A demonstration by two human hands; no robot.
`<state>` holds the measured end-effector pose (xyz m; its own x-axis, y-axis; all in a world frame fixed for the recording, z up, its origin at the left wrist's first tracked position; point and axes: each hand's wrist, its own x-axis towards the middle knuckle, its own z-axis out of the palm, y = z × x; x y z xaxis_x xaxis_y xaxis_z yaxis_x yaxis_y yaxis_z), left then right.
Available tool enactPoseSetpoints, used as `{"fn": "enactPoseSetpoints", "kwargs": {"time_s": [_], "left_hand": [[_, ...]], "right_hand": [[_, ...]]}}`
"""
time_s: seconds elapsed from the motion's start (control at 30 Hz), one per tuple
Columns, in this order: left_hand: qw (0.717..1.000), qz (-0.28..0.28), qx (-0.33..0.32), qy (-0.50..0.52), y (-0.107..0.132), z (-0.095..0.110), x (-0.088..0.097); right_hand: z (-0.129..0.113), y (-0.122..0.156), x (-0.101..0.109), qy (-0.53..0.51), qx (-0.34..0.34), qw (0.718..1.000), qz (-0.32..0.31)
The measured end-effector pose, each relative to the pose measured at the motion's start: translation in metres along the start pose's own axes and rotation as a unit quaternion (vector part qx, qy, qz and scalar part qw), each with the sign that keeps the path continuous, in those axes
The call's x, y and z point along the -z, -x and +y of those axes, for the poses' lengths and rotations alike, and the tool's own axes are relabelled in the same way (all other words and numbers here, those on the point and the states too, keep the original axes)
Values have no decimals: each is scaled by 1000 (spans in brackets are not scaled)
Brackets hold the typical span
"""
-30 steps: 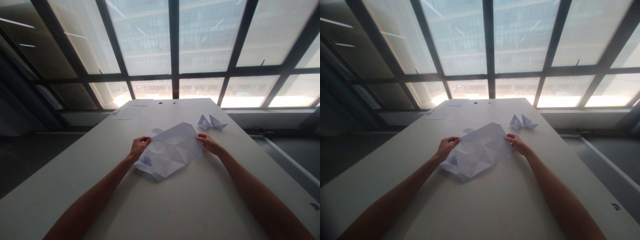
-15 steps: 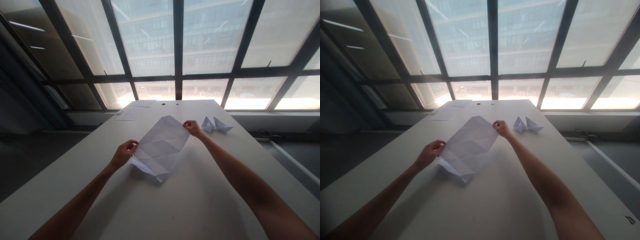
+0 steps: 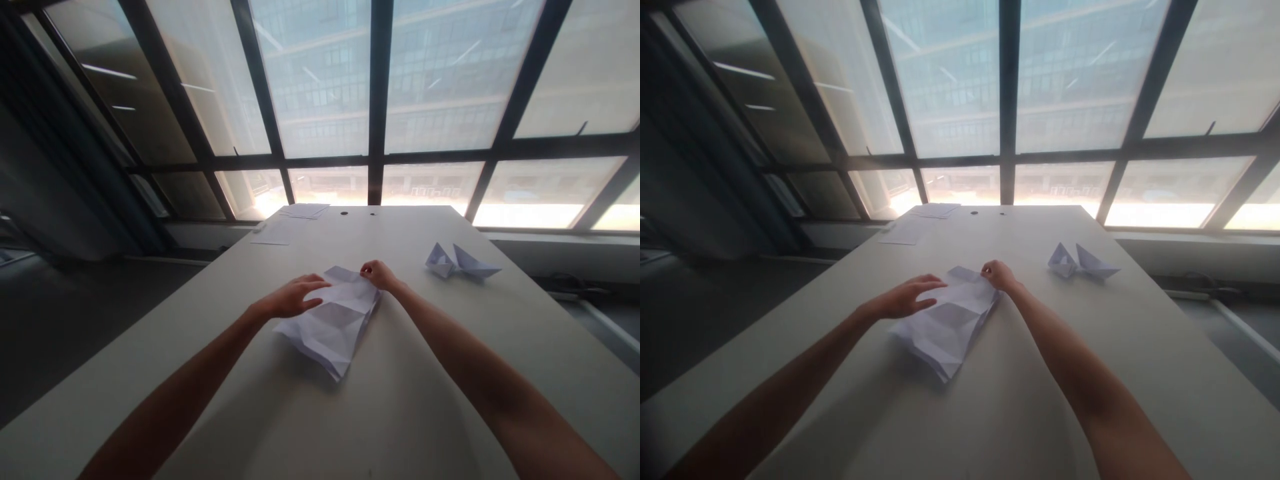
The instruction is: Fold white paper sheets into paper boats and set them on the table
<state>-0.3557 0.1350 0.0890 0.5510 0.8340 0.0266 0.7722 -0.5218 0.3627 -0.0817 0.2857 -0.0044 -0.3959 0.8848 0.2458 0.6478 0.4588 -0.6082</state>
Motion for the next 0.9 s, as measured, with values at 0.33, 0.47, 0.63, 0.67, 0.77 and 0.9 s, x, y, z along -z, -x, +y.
{"fn": "enactPoseSetpoints", "kwargs": {"time_s": [0.33, 0.47, 0.63, 0.67, 0.77, 0.9], "left_hand": [[972, -233, -10, -35, -47, -8, -45], [973, -227, 24, -41, -43, 1, -52], [956, -279, 59, -63, -33, 10, -58], [957, -275, 56, -68, -26, 10, -59], [968, -237, 36, -72, 1, 7, -59], [965, -259, 30, -37, 13, -4, -41]], "right_hand": [[-15, 37, 10, 139, 4, 990, 19], [-57, 61, -6, 190, -13, 982, -17], [-87, 101, -29, 171, -25, 982, -72], [-87, 108, -32, 168, -28, 983, -69], [-81, 123, -39, 170, -25, 984, -51], [-74, 132, -45, 172, 1, 984, -45]]}}
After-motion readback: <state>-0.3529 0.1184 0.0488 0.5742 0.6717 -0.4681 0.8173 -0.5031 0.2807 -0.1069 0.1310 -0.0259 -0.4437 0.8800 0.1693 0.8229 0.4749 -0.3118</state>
